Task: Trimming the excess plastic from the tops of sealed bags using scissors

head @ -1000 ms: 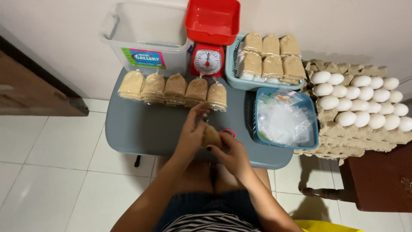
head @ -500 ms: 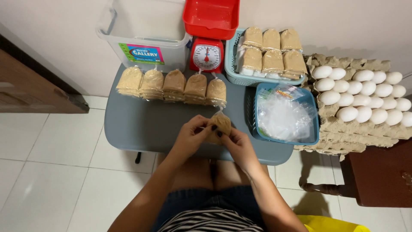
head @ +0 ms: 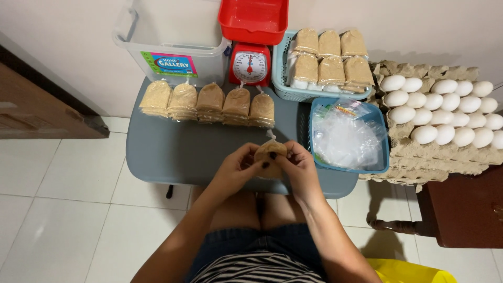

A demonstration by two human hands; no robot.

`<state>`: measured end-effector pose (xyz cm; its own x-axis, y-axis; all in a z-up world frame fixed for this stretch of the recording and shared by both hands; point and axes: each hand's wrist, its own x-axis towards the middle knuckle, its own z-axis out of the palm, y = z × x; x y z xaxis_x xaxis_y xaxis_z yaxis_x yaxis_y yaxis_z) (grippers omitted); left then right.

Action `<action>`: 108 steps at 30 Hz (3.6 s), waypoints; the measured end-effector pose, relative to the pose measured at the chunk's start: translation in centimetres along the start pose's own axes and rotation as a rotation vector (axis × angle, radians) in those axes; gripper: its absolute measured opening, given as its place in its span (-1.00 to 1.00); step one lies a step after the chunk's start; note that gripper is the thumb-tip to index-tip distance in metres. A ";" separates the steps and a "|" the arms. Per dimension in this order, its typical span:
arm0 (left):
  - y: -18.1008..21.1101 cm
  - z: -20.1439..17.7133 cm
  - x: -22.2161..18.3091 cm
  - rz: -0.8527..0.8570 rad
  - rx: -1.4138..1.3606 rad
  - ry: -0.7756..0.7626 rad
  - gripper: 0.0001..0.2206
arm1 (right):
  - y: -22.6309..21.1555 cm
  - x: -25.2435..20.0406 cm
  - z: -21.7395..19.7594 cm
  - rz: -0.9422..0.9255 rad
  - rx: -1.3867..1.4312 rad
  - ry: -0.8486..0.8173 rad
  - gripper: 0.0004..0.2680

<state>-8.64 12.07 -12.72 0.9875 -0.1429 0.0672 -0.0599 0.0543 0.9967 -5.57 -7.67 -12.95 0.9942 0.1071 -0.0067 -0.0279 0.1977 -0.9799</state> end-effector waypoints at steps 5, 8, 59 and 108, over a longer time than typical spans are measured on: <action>1.3 0.2 -0.8 -0.031 -0.010 -0.052 -0.90 | 0.9 0.2 -0.4 0.025 -0.081 -0.033 -0.95; 1.4 0.1 -1.1 -0.042 -0.046 -0.065 -0.91 | 0.2 0.2 -0.2 0.042 -0.118 -0.090 -0.86; -4.4 -6.0 1.2 0.134 0.369 0.520 -0.70 | 6.5 14.8 2.5 -0.100 -0.178 0.239 -0.82; -7.3 -14.1 -1.8 0.359 0.644 0.665 -0.67 | 2.3 4.7 1.6 -0.680 -1.141 -0.229 -0.54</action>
<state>-7.93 25.85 -20.73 0.7646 0.3709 0.5271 -0.2445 -0.5898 0.7697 -1.11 -5.11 -14.92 0.7336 0.4941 0.4666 0.6726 -0.6264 -0.3941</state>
